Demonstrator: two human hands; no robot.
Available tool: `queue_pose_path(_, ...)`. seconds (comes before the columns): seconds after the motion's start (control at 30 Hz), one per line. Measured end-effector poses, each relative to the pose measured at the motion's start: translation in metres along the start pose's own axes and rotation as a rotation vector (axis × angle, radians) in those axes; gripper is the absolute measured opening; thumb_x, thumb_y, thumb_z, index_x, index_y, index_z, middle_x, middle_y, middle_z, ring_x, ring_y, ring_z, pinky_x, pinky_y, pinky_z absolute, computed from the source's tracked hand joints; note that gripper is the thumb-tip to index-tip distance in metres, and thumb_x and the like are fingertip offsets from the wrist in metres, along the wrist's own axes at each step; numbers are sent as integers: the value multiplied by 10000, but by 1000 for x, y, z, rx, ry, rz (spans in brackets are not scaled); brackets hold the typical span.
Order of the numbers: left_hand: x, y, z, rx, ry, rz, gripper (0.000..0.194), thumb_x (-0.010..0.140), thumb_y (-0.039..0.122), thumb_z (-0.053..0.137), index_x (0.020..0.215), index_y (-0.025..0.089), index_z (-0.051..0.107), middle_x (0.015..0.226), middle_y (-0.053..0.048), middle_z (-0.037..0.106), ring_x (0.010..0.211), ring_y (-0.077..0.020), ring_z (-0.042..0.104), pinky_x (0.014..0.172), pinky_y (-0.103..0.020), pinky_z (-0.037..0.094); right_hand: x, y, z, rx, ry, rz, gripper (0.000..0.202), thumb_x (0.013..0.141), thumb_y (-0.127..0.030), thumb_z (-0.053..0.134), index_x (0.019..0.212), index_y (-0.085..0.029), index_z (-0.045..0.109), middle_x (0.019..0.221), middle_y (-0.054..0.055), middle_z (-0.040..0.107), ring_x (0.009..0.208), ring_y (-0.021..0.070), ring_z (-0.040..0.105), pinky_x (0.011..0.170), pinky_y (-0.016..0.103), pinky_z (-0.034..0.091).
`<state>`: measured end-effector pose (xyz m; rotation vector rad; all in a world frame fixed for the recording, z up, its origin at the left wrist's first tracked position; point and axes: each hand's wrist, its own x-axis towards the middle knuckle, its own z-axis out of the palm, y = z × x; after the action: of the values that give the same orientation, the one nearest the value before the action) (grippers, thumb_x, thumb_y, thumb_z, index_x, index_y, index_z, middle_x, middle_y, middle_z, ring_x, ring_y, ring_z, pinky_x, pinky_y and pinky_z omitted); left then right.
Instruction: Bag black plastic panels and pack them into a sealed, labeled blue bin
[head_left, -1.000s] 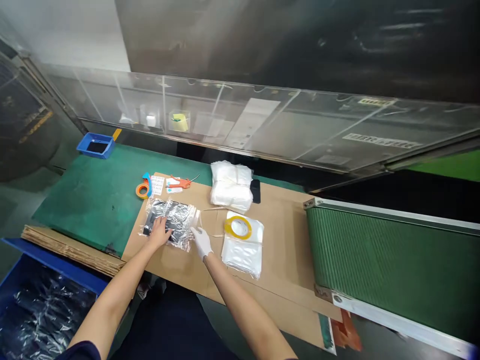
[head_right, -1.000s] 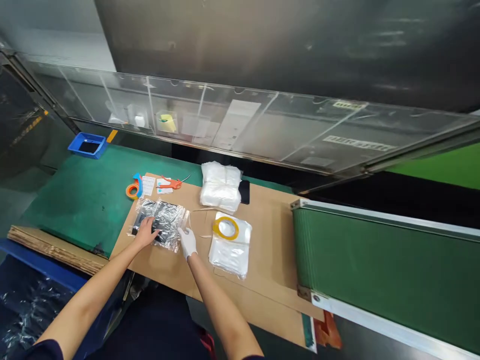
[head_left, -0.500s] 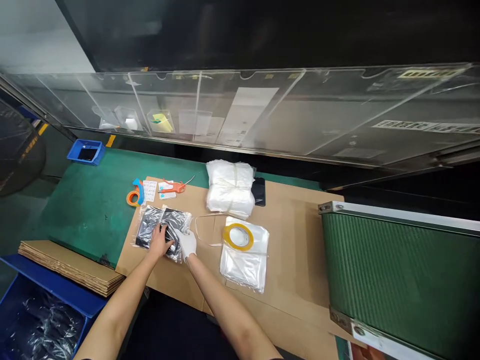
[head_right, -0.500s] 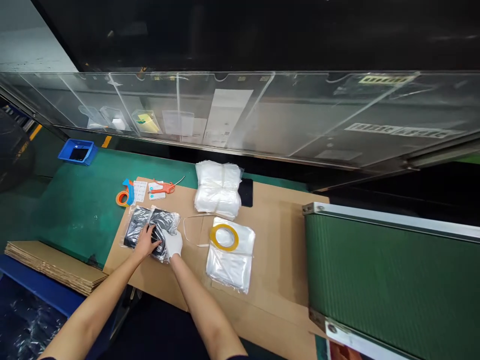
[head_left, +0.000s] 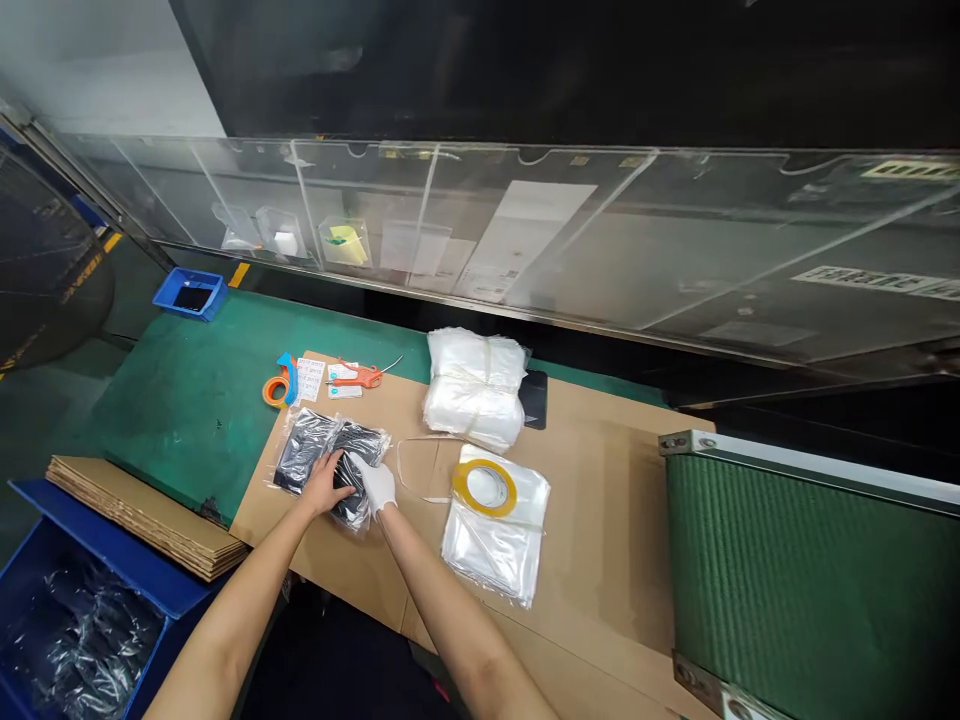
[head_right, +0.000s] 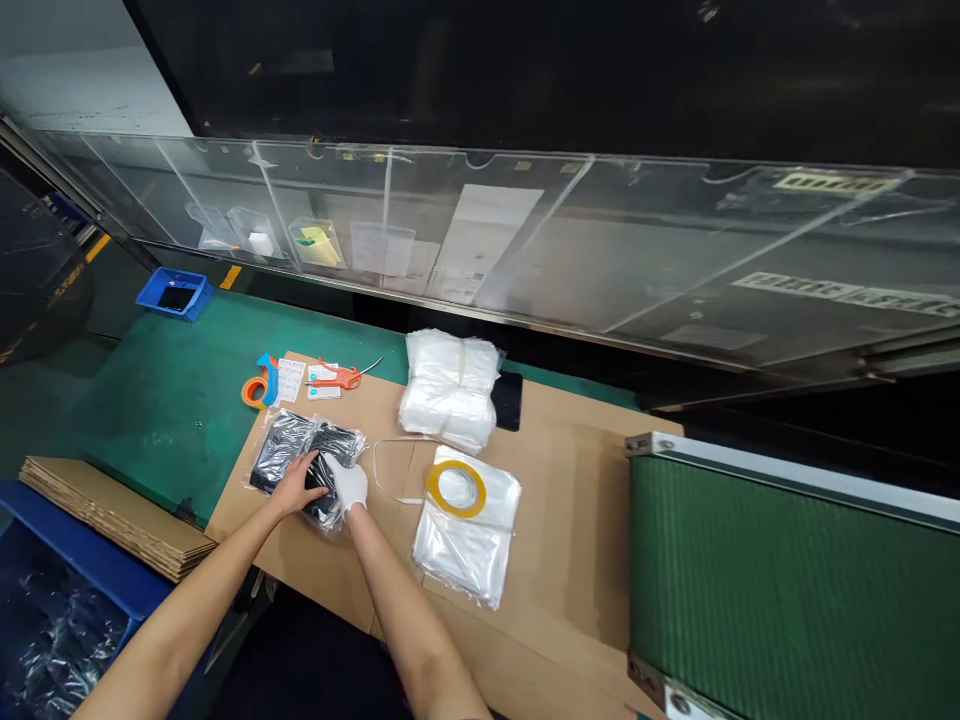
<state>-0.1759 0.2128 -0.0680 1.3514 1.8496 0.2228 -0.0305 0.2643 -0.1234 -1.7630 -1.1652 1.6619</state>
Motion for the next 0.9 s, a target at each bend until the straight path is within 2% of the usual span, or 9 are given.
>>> queue_pose_path(0.13, -5, -1, -1, -16, -25, 23, 921, 793, 401, 765, 1593, 194, 356, 1637, -204, 374, 1539, -374, 300, 1243, -502, 255, -4, -2, 4, 129, -46, 4, 470, 719, -573, 736, 989, -189, 771, 1062, 86, 809, 1061, 269, 750, 958, 364, 580)
queue_pose_path(0.27, -11, 3, 3, 13, -44, 22, 935, 811, 366, 762, 1612, 167, 322, 1662, -226, 314, 1560, -382, 253, 1250, -501, 240, -13, -2, 8, 252, -61, 4, 578, 708, -537, 737, 1138, -151, 723, 1218, 118, 764, 1092, 258, 739, 956, 373, 595)
queue_pose_path(0.37, -16, 6, 8, 5, -29, 38, 946, 801, 344, 784, 1607, 147, 330, 1652, -231, 331, 1558, -379, 257, 1259, -485, 233, -22, -1, 0, 302, -58, 1, 620, 689, -522, 759, 1169, -135, 700, 1233, 135, 756, 1083, 264, 737, 967, 390, 594)
queue_pose_path(0.47, -19, 8, 10, -62, 116, 65, 920, 828, 400, 769, 1603, 179, 326, 1643, -191, 371, 1558, -346, 270, 1274, -488, 208, -32, -3, -15, 321, -52, -18, 627, 678, -520, 779, 1174, -145, 696, 1242, 126, 755, 1105, 270, 727, 998, 405, 580)
queue_pose_path(0.57, -18, 10, 6, -263, 273, -45, 963, 849, 487, 751, 1618, 195, 252, 1645, -189, 370, 1542, -337, 318, 1251, -507, 273, -44, -5, -33, 310, -45, -29, 629, 663, -509, 813, 1175, -163, 698, 1229, 117, 761, 1115, 288, 724, 1004, 438, 578)
queue_pose_path(0.63, -17, 13, 1, -458, 213, -81, 944, 853, 512, 749, 1602, 187, 275, 1594, -201, 449, 1481, -335, 429, 1202, -495, 365, -55, -7, -42, 241, -62, -60, 628, 640, -485, 850, 1169, -181, 702, 1196, 112, 772, 1106, 302, 727, 1002, 461, 579)
queue_pose_path(0.73, -23, 16, -1, -668, 15, 2, 830, 805, 519, 802, 1478, 167, 465, 1405, -192, 637, 1306, -335, 605, 1138, -502, 448, -75, -9, -51, 115, -137, -143, 628, 640, -459, 871, 1183, -199, 693, 1161, 110, 778, 1082, 310, 732, 998, 477, 579)
queue_pose_path(0.8, -33, 17, 3, -713, -35, 64, 831, 734, 506, 866, 1410, 165, 524, 1325, -178, 684, 1241, -338, 642, 1122, -524, 464, -88, -9, -56, 103, -185, -196, 605, 675, -460, 852, 1193, -202, 675, 1157, 106, 775, 1065, 299, 734, 992, 471, 582)
queue_pose_path(0.9, -54, 10, 16, -703, -31, 156, 918, 665, 473, 918, 1427, 166, 509, 1355, -173, 658, 1288, -346, 606, 1144, -530, 441, -104, -4, -65, 21, -199, -307, 509, 709, -455, 823, 1130, -209, 676, 1137, 96, 769, 1048, 287, 730, 1008, 466, 568)
